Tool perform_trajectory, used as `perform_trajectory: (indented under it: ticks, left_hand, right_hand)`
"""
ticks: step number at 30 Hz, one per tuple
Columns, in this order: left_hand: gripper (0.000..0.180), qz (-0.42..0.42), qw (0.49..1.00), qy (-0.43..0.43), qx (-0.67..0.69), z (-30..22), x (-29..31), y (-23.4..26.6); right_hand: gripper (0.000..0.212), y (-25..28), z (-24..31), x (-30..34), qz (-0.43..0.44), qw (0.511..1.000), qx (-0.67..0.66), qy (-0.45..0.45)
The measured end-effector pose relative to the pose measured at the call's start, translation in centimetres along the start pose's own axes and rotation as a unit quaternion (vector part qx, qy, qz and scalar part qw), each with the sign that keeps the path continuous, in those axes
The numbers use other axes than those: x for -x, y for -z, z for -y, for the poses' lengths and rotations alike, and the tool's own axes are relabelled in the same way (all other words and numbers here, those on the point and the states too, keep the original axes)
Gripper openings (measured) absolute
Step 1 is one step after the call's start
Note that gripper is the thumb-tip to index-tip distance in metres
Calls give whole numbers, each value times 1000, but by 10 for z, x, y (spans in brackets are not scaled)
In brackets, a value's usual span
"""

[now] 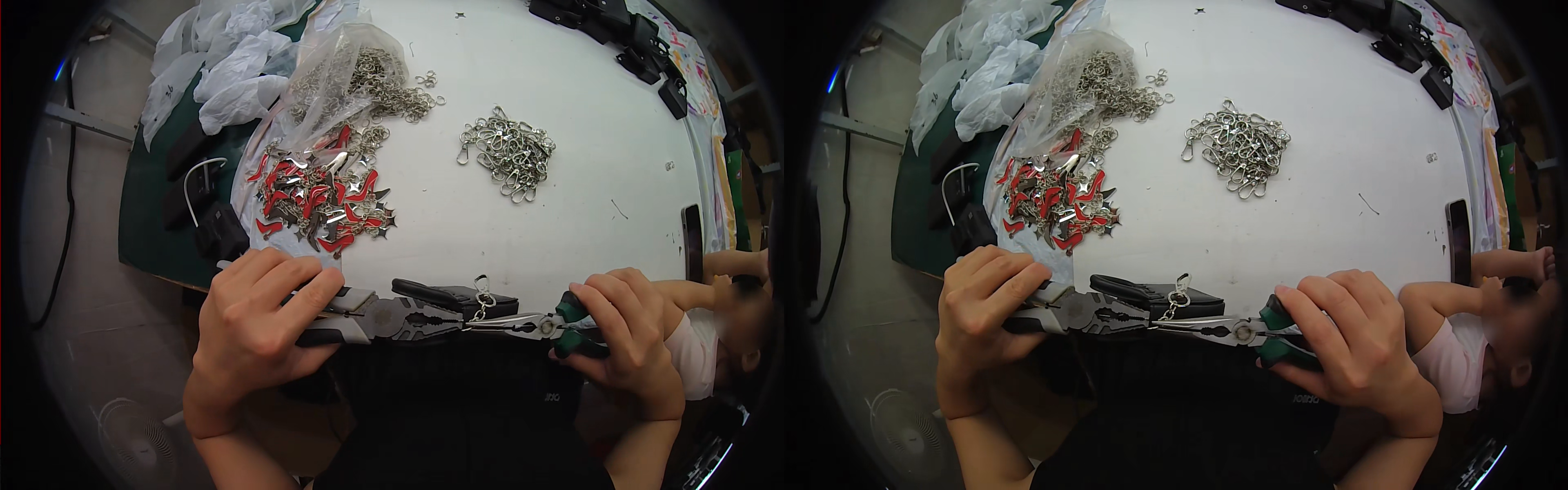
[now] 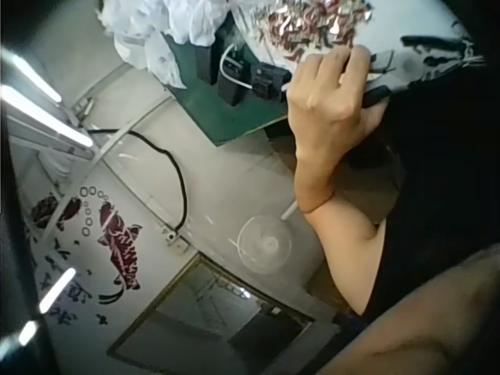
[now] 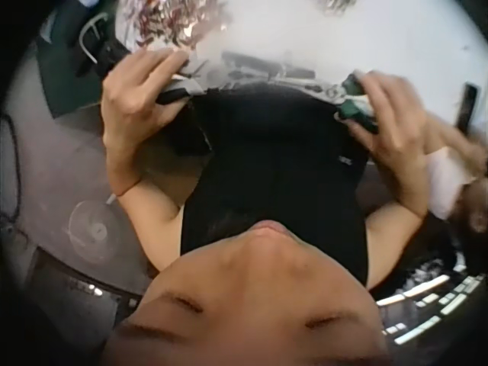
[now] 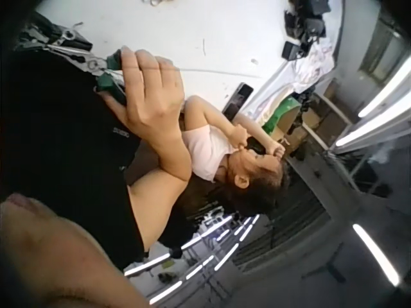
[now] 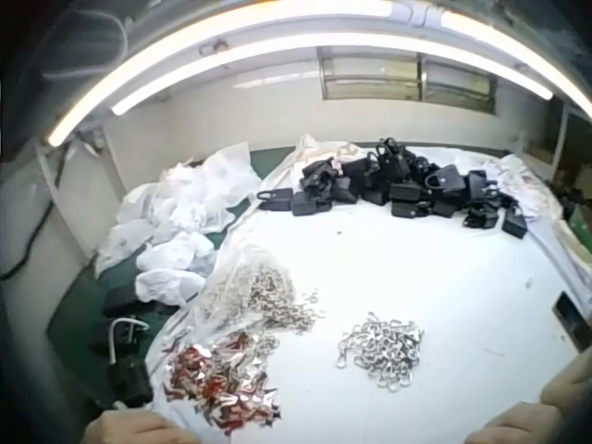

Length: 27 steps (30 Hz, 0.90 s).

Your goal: The person is attaching metal chains and star-shaped charms to small black containers using pliers. They use the tools to open and close rings, securing the components to the containers one by one.

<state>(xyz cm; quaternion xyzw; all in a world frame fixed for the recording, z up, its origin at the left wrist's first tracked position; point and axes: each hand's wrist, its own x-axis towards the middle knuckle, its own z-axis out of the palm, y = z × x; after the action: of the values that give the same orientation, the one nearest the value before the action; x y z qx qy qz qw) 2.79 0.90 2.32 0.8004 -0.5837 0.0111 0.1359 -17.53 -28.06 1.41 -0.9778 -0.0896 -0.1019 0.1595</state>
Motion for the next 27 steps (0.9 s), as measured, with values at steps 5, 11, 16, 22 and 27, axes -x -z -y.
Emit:
perform_trajectory:
  ticks: [5,11,16,22,27]
  left_hand:
    - [64,-49,998,-24,-35,0,4,-2]
    - [64,-86,991,-53,-82,-1,1,-1]
    - [65,-88,991,-56,-87,-2,1,-1]
    - [60,-63,998,-8,-24,-5,0,-7]
    - [55,-33,994,85,68,-6,7,-21]
  right_hand:
    - [61,-1,0,-2,39,995,-88,-31]
    - [59,-1,0,2,46,982,-169,-68]
    - [59,-6,-1,3,40,979,-186,-72]
    - [62,-7,-3,3,7,993,-109,-44]
    - [63,-1,-10,8,18,992,-101,-70]
